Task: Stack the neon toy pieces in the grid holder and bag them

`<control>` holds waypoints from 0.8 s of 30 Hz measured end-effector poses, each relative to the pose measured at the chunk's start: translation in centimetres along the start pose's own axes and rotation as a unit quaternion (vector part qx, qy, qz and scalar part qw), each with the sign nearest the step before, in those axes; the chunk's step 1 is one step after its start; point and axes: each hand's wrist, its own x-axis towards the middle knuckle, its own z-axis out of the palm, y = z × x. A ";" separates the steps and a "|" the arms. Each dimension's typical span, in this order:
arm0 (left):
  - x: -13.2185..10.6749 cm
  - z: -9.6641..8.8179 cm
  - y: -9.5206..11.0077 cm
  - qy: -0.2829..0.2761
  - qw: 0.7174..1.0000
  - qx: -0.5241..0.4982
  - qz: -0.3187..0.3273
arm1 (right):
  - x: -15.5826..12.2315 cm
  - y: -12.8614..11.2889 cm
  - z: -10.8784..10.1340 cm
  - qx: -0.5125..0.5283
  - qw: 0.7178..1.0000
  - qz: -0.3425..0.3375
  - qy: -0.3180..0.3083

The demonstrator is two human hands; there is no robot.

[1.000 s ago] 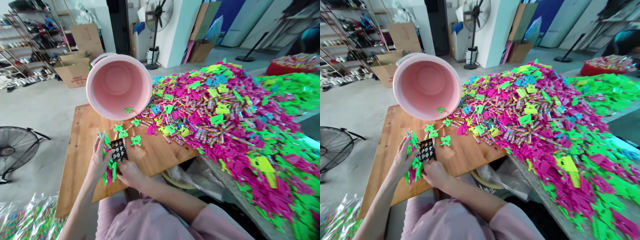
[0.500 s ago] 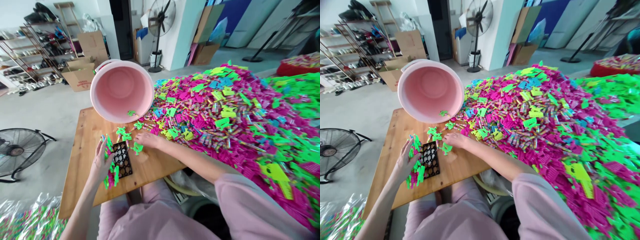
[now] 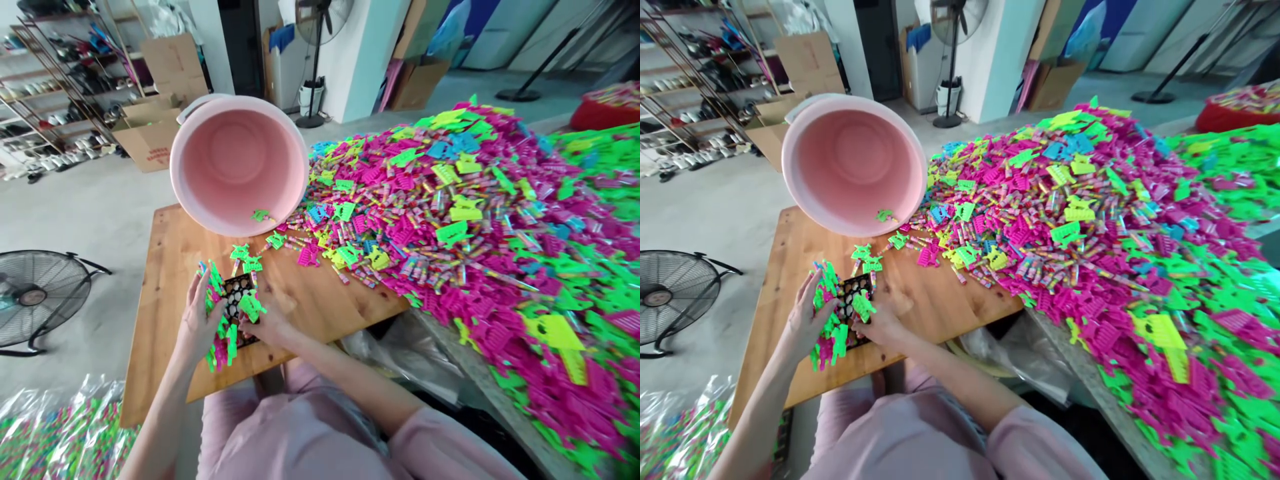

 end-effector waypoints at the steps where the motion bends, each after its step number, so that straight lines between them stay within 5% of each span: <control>1: 0.0 0.0 0.1 -0.002 1.000 -0.001 -0.002 | 0.0 -0.6 -0.2 -0.065 0.998 -0.008 0.006; 8: 0.1 0.3 0.4 0.003 0.999 -0.019 -0.026 | -0.1 -3.7 -0.2 -0.332 0.937 -0.086 -0.063; 11: 0.1 0.5 0.2 0.007 0.999 -0.020 -0.025 | 0.2 -3.7 -0.1 -0.360 0.924 -0.095 -0.081; 14: 0.0 0.5 -0.3 0.007 1.000 -0.015 -0.022 | 1.5 -3.1 -1.5 -0.292 0.945 -0.093 -0.113; 17: 0.0 0.6 -0.5 0.011 1.000 -0.021 -0.009 | 4.2 -2.6 -3.8 -0.235 0.971 -0.028 -0.023; 20: -0.1 0.6 -0.5 0.016 1.000 -0.023 -0.014 | 7.1 -2.5 -5.1 -0.284 0.950 0.084 0.103; 24: -0.1 0.3 -0.1 0.012 0.999 -0.026 -0.029 | 8.7 -1.7 -5.2 -0.306 0.936 0.140 0.106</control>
